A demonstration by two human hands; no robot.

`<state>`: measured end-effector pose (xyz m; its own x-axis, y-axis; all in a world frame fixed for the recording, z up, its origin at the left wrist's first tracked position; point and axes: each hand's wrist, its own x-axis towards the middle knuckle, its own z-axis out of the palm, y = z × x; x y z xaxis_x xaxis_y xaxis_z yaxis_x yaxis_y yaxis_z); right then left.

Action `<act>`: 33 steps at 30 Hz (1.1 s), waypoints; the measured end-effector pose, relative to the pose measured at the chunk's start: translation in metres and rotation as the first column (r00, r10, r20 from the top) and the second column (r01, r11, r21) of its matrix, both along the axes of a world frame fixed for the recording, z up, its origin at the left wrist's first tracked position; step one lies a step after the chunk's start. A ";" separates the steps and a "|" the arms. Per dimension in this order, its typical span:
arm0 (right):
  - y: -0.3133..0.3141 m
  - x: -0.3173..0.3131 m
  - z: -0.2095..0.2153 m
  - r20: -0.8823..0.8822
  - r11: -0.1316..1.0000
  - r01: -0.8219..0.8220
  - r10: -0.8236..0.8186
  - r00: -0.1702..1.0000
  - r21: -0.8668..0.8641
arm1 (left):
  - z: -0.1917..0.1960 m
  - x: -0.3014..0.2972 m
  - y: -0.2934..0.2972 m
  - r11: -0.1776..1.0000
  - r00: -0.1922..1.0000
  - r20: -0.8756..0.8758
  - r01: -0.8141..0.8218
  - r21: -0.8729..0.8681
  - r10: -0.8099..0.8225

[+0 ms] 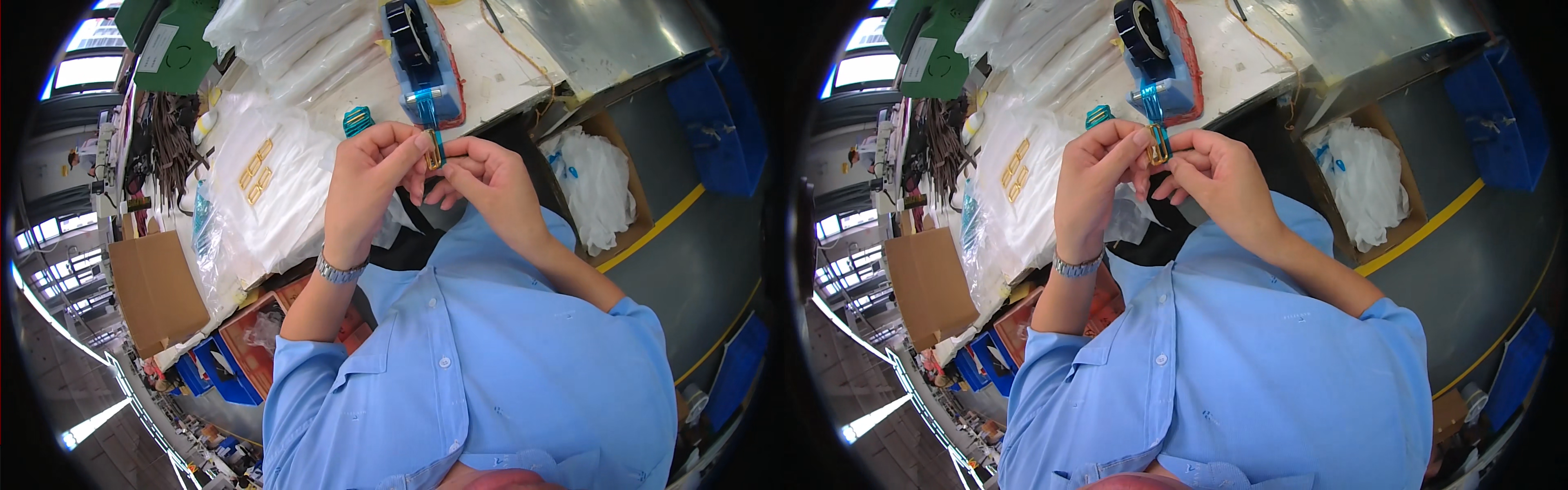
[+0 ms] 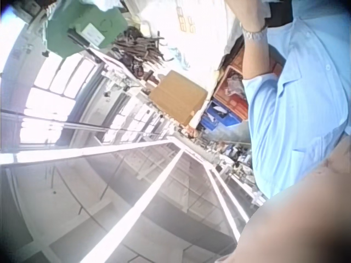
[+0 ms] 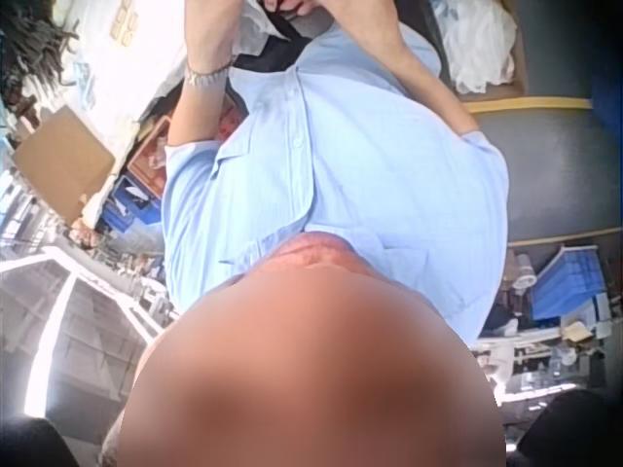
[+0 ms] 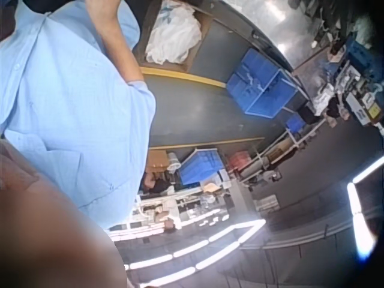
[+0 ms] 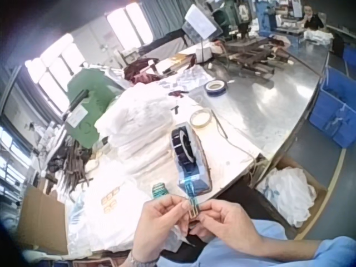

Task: Applying protective blue tape to metal buckles on a workbench.

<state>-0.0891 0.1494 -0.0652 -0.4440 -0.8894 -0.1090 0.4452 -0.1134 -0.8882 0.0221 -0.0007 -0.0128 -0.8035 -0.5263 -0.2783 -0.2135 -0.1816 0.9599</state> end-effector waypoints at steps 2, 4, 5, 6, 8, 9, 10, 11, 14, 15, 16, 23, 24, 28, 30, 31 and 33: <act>-0.001 0.001 -0.003 0.042 1.000 0.003 -0.003 0.999 -0.015 | 0.000 -0.001 -0.001 1.000 1.000 0.011 -0.013 0.007 0.013; -0.001 -0.001 -0.010 0.238 0.998 -0.014 0.028 0.971 -0.059 | 0.000 -0.002 -0.001 1.000 0.999 0.021 -0.027 0.015 0.027; -0.002 -0.001 -0.013 0.238 0.998 -0.013 0.027 0.971 -0.059 | -0.001 -0.003 -0.001 0.999 0.999 0.038 -0.026 0.024 0.026; -0.002 -0.003 -0.017 0.277 0.999 -0.026 0.035 0.960 -0.038 | -0.001 -0.003 -0.001 0.999 0.998 0.056 -0.026 0.033 0.024; -0.003 -0.005 -0.022 0.316 0.999 -0.040 0.043 0.948 -0.017 | -0.003 -0.004 -0.002 0.998 0.998 0.066 -0.027 0.058 0.024; -0.003 -0.007 -0.024 0.334 0.998 -0.059 0.058 0.941 -0.008 | -0.004 -0.004 -0.003 0.996 0.997 0.075 -0.030 0.084 0.024; -0.003 -0.008 -0.026 0.353 0.997 -0.078 0.072 0.933 0.002 | -0.005 -0.004 -0.005 0.996 0.997 0.076 -0.031 0.084 0.025; -0.003 -0.011 -0.026 0.353 0.997 -0.081 0.075 0.933 0.001 | -0.006 -0.005 -0.008 0.994 0.997 0.075 -0.033 0.104 0.025; -0.004 -0.017 -0.026 0.417 0.991 -0.135 0.122 0.901 0.001 | -0.009 -0.006 -0.013 0.991 0.997 0.075 -0.035 0.131 0.026; -0.004 -0.019 -0.026 0.459 0.986 -0.166 0.151 0.875 -0.009 | -0.009 -0.006 -0.013 0.990 0.997 0.074 -0.032 0.137 0.022; -0.003 -0.020 -0.025 0.500 0.980 -0.196 0.179 0.847 -0.020 | -0.010 -0.007 -0.013 0.991 0.997 0.070 -0.030 0.133 0.020; -0.006 -0.028 -0.031 0.555 0.970 -0.244 0.201 0.807 0.003 | -0.016 -0.007 -0.012 0.984 0.999 0.033 -0.012 0.178 0.006; -0.005 -0.027 -0.029 0.555 0.970 -0.242 0.200 0.807 0.003 | -0.019 -0.005 -0.012 0.984 1.000 0.010 -0.009 0.178 0.008; 0.000 -0.024 -0.022 0.576 0.972 -0.233 0.190 0.795 0.002 | -0.044 0.006 -0.007 0.962 0.991 -0.066 -0.098 0.254 0.118; 0.002 -0.024 -0.023 0.602 0.971 -0.237 0.202 0.773 -0.021 | -0.053 0.009 -0.002 0.928 0.998 -0.065 0.024 0.371 0.000; 0.002 -0.025 -0.023 0.628 0.970 -0.238 0.212 0.749 -0.044 | -0.061 0.010 -0.004 0.873 0.985 -0.167 0.107 0.475 -0.029; 0.003 -0.026 -0.019 0.639 0.973 -0.226 0.197 0.744 -0.037 | -0.066 0.005 -0.001 0.856 0.982 -0.189 0.097 0.507 0.001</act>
<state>-0.1155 0.1527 -0.0846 -0.0603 -0.9404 -0.3346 0.9155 0.0815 -0.3941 0.0266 -0.0013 -0.0788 -0.8852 -0.3079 -0.3486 -0.0710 -0.6512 0.7555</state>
